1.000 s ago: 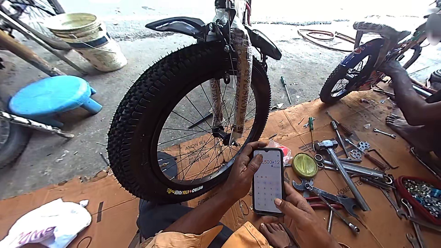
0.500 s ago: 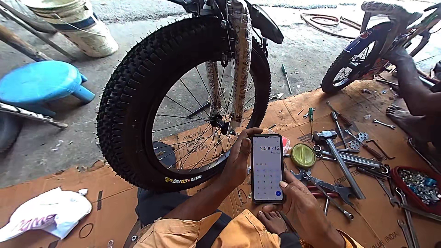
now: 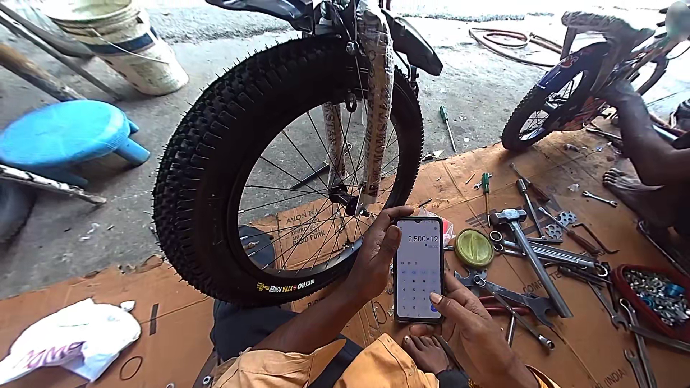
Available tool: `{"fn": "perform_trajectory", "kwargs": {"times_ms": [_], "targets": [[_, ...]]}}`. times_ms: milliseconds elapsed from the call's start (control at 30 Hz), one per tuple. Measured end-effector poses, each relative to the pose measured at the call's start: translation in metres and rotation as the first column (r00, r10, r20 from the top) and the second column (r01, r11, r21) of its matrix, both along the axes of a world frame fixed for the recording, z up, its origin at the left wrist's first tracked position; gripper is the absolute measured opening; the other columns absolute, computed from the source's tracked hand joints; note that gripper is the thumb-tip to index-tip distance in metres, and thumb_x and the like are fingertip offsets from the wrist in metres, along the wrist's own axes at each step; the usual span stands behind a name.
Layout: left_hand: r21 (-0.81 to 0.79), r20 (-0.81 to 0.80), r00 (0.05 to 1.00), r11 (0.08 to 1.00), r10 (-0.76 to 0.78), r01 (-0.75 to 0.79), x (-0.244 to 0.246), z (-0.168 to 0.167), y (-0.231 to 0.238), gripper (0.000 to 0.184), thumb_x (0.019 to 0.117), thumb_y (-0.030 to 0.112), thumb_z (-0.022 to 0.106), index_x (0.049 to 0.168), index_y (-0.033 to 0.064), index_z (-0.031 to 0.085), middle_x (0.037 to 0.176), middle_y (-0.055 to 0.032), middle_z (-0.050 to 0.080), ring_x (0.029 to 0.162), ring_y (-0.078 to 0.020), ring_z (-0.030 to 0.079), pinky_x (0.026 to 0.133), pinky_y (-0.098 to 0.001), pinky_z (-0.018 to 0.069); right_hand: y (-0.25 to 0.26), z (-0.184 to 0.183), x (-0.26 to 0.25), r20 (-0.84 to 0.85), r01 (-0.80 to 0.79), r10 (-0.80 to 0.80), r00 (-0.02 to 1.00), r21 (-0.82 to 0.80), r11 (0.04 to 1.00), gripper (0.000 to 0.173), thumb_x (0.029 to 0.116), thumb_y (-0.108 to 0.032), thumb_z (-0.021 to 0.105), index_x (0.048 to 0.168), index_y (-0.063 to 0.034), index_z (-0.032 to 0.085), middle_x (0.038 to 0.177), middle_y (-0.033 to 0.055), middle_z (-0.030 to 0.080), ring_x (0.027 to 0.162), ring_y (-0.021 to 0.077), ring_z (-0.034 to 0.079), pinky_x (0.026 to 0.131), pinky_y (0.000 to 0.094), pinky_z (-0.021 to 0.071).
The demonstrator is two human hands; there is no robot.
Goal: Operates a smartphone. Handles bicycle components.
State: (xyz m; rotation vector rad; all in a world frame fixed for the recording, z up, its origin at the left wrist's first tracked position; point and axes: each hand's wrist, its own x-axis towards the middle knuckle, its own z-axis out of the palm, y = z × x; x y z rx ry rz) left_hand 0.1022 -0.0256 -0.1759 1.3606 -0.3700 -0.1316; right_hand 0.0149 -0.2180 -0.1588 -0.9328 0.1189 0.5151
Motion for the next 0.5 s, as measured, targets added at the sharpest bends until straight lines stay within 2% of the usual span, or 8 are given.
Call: {"fn": "perform_trajectory", "kwargs": {"times_ms": [67,167,267,367,500], "targets": [[0.016,0.002,1.000,1.000,-0.013,0.013,-0.0008,-0.0004,-0.0002,0.068,0.1048,0.062,0.036,0.150,0.0119,0.045,0.132,-0.0106,0.061,0.106,-0.0229,0.068,0.083,-0.0385,0.0623,0.0002,-0.0002,0.0004,-0.026,0.014,-0.015,1.000,-0.028,1.000,0.044,0.1070,-0.011,0.046,0.149,-0.0003,0.039,0.130,0.0283,0.059,0.109,0.0412,0.068,0.082,0.0565,0.0625],[0.046,0.038,0.997,0.997,-0.060,0.058,-0.0027,-0.0002,-0.0013,0.073,0.1020,0.066,0.037,0.149,0.0113,0.047,0.125,-0.0103,0.066,0.097,-0.0203,0.070,0.074,-0.0340,0.0624,0.0011,-0.0004,0.0005,-0.065,0.047,-0.055,0.996,-0.119,0.992,0.046,0.1051,-0.019,0.056,0.145,0.0004,0.044,0.126,0.0268,0.063,0.104,0.0394,0.070,0.076,0.0535,0.0642],[0.075,0.132,0.984,0.991,-0.116,0.107,-0.0025,-0.0003,-0.0017,0.078,0.1014,0.068,0.036,0.151,0.0077,0.045,0.129,-0.0098,0.065,0.103,-0.0186,0.069,0.082,-0.0343,0.0620,0.0014,-0.0030,0.0003,-0.081,0.068,-0.084,0.993,-0.189,0.980,0.052,0.1007,-0.025,0.065,0.142,0.0004,0.047,0.121,0.0241,0.066,0.098,0.0355,0.072,0.068,0.0472,0.0650],[0.102,0.207,0.968,0.988,-0.139,0.120,-0.0022,-0.0012,-0.0017,0.080,0.1014,0.068,0.036,0.152,0.0063,0.044,0.127,-0.0101,0.066,0.106,-0.0185,0.069,0.089,-0.0366,0.0613,0.0008,-0.0068,0.0002,-0.081,0.077,-0.097,0.992,-0.224,0.972,0.055,0.0990,-0.030,0.068,0.140,0.0006,0.048,0.118,0.0237,0.067,0.092,0.0340,0.073,0.063,0.0440,0.0643],[0.128,0.284,0.947,0.985,-0.150,0.117,-0.0024,-0.0035,-0.0009,0.078,0.1024,0.066,0.037,0.152,0.0062,0.045,0.122,-0.0103,0.068,0.103,-0.0179,0.070,0.089,-0.0371,0.0618,0.0024,-0.0087,0.0007,-0.088,0.093,-0.119,0.989,-0.260,0.961,0.055,0.0970,-0.033,0.071,0.137,-0.0003,0.051,0.116,0.0222,0.069,0.091,0.0314,0.074,0.059,0.0403,0.0632]]}}
